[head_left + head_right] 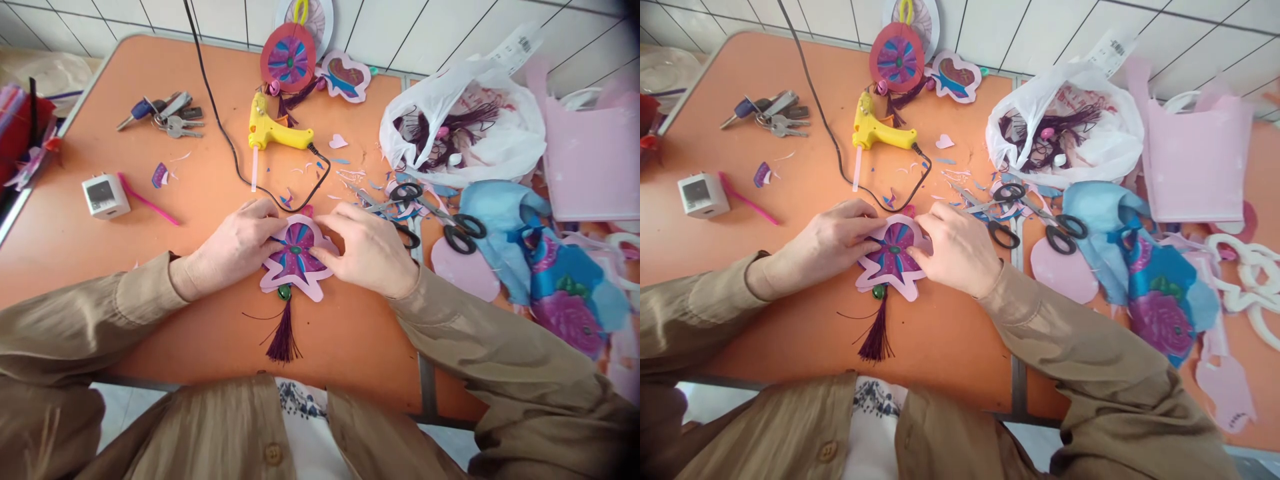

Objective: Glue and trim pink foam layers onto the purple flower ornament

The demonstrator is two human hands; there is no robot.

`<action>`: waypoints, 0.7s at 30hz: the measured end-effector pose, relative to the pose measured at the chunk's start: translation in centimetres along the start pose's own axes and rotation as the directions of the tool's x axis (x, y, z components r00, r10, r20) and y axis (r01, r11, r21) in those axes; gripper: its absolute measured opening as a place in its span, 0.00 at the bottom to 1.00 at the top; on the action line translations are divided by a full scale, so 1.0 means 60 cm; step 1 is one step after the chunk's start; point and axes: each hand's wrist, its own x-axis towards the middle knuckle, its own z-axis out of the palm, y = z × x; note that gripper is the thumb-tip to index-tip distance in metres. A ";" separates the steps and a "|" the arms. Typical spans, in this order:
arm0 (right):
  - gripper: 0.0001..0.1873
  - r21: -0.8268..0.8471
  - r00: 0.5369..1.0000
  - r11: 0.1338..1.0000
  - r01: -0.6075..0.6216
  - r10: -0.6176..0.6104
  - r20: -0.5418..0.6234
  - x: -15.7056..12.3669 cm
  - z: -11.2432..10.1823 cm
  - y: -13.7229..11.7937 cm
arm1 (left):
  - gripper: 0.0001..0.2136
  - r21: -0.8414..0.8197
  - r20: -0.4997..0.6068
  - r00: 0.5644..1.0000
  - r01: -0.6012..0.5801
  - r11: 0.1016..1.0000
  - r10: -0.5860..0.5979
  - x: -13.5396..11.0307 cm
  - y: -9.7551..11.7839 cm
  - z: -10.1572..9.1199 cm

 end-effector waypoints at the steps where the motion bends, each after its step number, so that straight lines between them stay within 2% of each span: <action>1: 0.12 -0.003 1.000 1.000 0.004 -0.004 -0.001 0.000 0.000 0.000 | 0.10 -0.015 0.014 1.000 -0.002 1.000 0.002 0.000 0.000 -0.004; 10: 0.11 -0.008 1.000 1.000 0.005 -0.005 0.011 -0.001 0.003 0.003 | 0.09 -0.089 0.087 0.996 -0.020 0.996 0.028 -0.001 -0.008 -0.027; 16: 0.11 0.046 1.000 0.999 0.013 -0.012 -0.014 -0.002 0.002 0.003 | 0.11 -0.047 0.074 0.996 -0.040 0.998 0.044 -0.004 -0.023 -0.035; 21: 0.10 0.070 0.999 0.997 0.013 -0.011 -0.031 -0.002 0.004 0.002 | 0.12 0.010 0.160 0.987 0.009 1.000 -0.011 -0.005 -0.019 -0.048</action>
